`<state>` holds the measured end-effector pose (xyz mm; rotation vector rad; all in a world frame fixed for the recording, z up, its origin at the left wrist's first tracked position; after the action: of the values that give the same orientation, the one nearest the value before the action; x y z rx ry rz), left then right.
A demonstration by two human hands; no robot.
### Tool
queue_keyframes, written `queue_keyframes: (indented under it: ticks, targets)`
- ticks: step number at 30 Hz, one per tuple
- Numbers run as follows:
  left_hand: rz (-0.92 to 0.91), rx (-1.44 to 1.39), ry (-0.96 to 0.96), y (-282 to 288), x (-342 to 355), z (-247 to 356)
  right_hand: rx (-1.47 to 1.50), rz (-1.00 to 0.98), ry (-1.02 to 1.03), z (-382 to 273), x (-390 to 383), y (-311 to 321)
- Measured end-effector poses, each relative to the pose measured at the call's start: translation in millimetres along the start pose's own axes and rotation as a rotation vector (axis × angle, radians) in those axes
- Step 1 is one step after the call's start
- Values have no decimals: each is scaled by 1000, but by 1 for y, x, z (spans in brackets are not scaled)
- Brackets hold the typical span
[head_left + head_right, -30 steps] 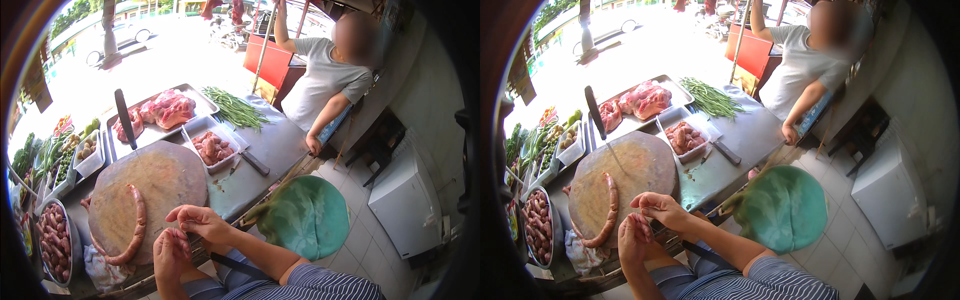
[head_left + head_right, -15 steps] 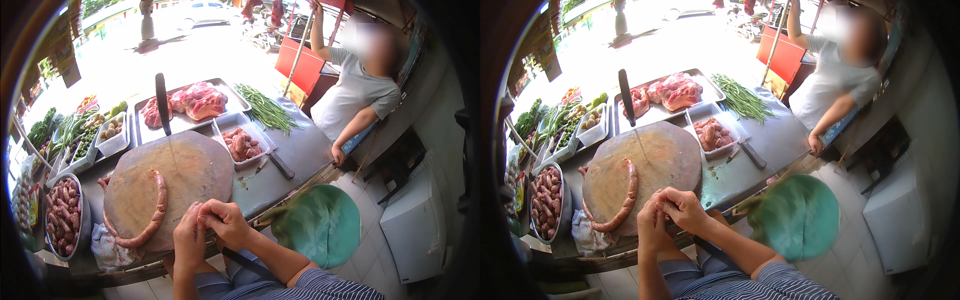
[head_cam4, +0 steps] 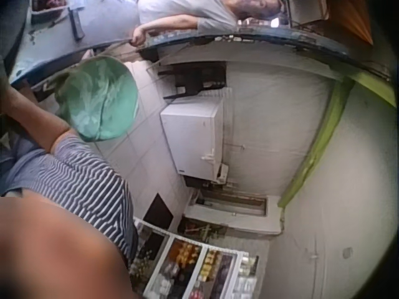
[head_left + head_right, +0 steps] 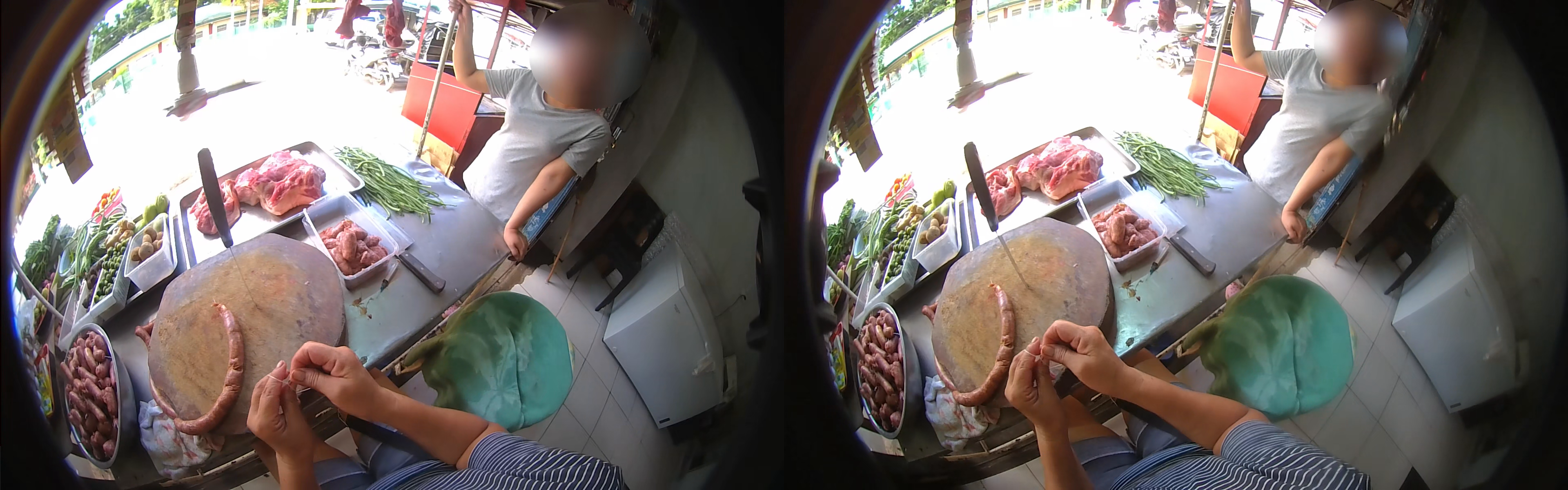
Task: The person ties off sections of a long sausage casing filled with ground meat using string, then cuts the tied sections into individual sausages with a knife. The finished sausages are placed into a metal bowl on the counter.
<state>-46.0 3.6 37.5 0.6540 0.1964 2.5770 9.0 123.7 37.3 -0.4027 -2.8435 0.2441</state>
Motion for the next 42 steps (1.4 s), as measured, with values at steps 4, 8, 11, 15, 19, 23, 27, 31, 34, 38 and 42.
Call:
queue_keyframes:
  ticks: [4,8,11,15,19,23,27,31,34,38,42]
  targets:
    - [38,-36,-35,2,-1,0,117,-33,-127,14,2,8]
    - [-44,-132,-43,-3,3,-2,123,-156,-304,31,1,13]
    - [-103,-263,7,-7,4,-7,110,-166,-273,32,0,14]
    - [-156,-583,140,-13,6,-20,-55,-119,-132,24,-1,12]
    - [-159,-695,160,-12,7,-26,-184,-84,-105,18,-1,12]
    - [-215,-971,311,-13,6,-35,-196,-44,-114,13,0,14]
    - [-271,-1299,446,-15,6,-36,-293,-82,104,-7,-4,5]
    - [-256,-1307,426,-15,7,-34,-425,-81,282,-20,-9,-5]
    - [-254,-1207,366,-15,7,-31,-492,-64,355,-23,-10,-6]
    - [-222,-1111,328,-16,5,-28,-485,-37,317,-18,-9,-2]
    - [-140,-784,155,-14,6,-24,-345,20,161,-4,-7,2]
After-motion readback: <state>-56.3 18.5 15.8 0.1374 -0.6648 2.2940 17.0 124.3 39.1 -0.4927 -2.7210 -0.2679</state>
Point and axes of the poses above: each hand's wrist, its own x-axis towards the middle knuckle, its own y-axis out of the back of the hand, z = x × y, the point moved 6 cm from there along x, towards the middle knuckle, and after that the axes turned 7 degrees about -z, right-handed, at the moved point
